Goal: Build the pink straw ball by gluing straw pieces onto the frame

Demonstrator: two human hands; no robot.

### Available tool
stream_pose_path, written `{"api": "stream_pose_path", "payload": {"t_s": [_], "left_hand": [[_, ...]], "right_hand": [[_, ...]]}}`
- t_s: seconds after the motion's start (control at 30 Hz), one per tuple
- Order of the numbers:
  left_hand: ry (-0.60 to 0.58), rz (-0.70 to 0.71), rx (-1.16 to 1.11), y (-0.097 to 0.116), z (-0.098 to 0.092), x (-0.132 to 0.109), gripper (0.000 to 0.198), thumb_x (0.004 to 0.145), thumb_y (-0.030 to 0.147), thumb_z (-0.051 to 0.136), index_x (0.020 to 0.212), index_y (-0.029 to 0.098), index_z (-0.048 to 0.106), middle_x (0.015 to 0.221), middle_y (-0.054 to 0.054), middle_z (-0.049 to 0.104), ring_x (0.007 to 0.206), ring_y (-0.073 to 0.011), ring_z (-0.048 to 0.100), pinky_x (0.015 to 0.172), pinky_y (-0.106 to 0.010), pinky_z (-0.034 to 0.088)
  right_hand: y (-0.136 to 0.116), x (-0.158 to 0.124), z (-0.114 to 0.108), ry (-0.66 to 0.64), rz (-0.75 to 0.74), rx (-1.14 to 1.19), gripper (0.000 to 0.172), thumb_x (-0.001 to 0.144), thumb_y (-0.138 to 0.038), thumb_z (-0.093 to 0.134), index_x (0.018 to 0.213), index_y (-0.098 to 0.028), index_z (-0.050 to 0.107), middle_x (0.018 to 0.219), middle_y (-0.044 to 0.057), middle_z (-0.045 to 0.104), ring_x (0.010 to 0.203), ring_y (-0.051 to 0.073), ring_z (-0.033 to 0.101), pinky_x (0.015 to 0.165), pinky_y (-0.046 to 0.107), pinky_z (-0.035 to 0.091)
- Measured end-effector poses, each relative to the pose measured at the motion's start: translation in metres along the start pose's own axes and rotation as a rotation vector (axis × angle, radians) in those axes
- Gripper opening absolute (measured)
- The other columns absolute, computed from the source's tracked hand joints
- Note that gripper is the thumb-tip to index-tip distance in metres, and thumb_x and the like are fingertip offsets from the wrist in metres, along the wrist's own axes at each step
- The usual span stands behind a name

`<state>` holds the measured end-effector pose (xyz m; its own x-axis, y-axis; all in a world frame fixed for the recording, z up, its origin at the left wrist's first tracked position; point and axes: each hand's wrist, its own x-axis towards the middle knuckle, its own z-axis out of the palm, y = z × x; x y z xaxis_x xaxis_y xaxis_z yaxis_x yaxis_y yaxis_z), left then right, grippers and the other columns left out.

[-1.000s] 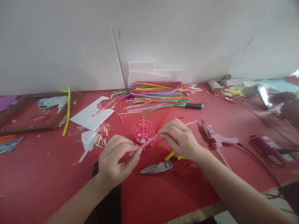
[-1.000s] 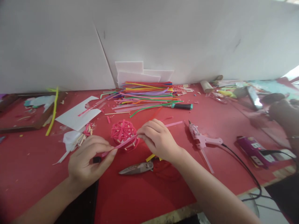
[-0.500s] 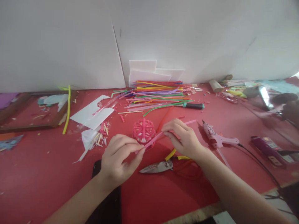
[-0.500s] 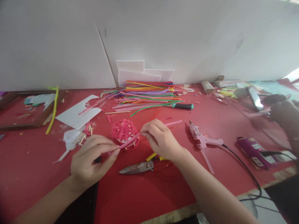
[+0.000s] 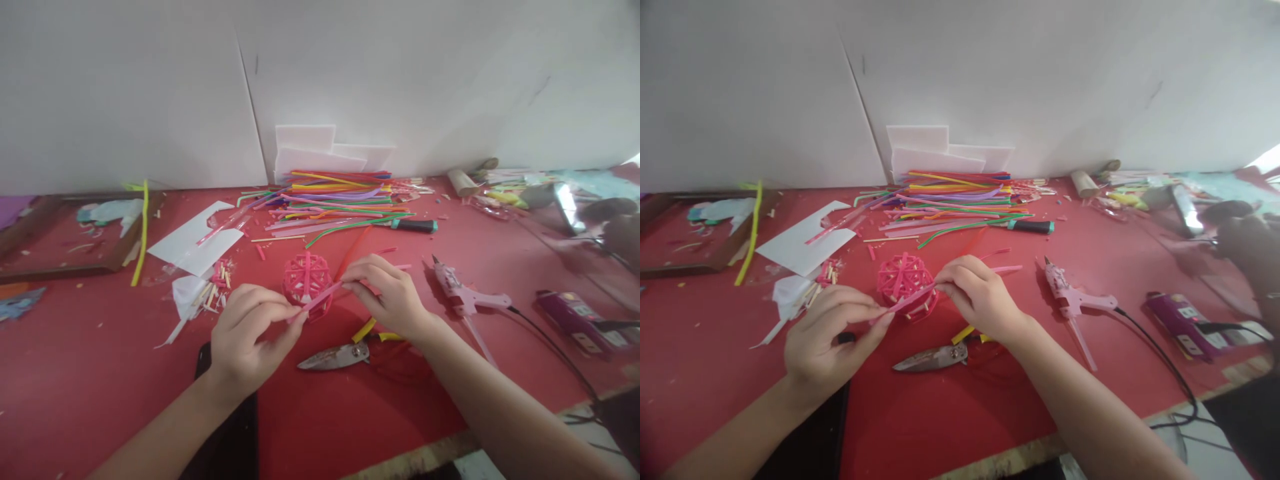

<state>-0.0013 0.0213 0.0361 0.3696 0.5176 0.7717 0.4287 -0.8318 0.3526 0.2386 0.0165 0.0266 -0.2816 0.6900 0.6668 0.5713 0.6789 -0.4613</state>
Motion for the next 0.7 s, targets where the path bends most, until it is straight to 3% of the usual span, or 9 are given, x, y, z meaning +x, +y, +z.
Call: {"api": "stream_pose_path", "payload": {"t_s": [0.17, 0.27, 0.37, 0.7], "left_hand": [[0.036, -0.096, 0.026, -0.004, 0.001, -0.004, 0.012, 0.080, 0.014, 0.076, 0.081, 0.021, 0.066, 0.089, -0.002, 0.057, 0.083, -0.0172, 0.061, 0.074, -0.032, 0.053], [0.020, -0.229, -0.086, -0.010, 0.004, -0.008, 0.010, 0.082, 0.017, 0.073, 0.078, 0.022, 0.066, 0.115, -0.007, 0.057, 0.111, -0.0243, 0.061, 0.094, -0.042, 0.055], [-0.073, -0.320, -0.280, -0.016, 0.006, -0.010, 0.009, 0.087, 0.014, 0.067, 0.082, 0.022, 0.064, 0.138, -0.008, 0.055, 0.129, -0.0275, 0.057, 0.108, -0.050, 0.050], [-0.092, -0.343, -0.331, -0.021, 0.006, -0.008, 0.010, 0.089, 0.016, 0.064, 0.081, 0.021, 0.060, 0.136, -0.011, 0.061, 0.122, -0.0253, 0.065, 0.107, -0.048, 0.053]], "right_hand": [[0.001, 0.002, 0.002, 0.016, -0.010, -0.002, 0.009, 0.096, -0.015, 0.058, 0.096, -0.021, 0.065, 0.090, 0.006, 0.071, 0.086, 0.017, 0.066, 0.078, 0.031, 0.056], [0.003, 0.002, 0.003, 0.014, -0.024, 0.002, 0.008, 0.095, -0.014, 0.059, 0.096, -0.020, 0.065, 0.089, 0.006, 0.070, 0.086, 0.017, 0.065, 0.079, 0.031, 0.055], [0.004, 0.003, 0.003, 0.015, -0.030, 0.000, 0.008, 0.095, -0.013, 0.059, 0.096, -0.019, 0.065, 0.090, 0.006, 0.070, 0.086, 0.016, 0.064, 0.080, 0.031, 0.055], [0.004, 0.003, 0.005, 0.007, -0.020, 0.010, 0.009, 0.097, -0.016, 0.057, 0.097, -0.021, 0.064, 0.091, 0.006, 0.070, 0.087, 0.018, 0.065, 0.078, 0.033, 0.055]]}}
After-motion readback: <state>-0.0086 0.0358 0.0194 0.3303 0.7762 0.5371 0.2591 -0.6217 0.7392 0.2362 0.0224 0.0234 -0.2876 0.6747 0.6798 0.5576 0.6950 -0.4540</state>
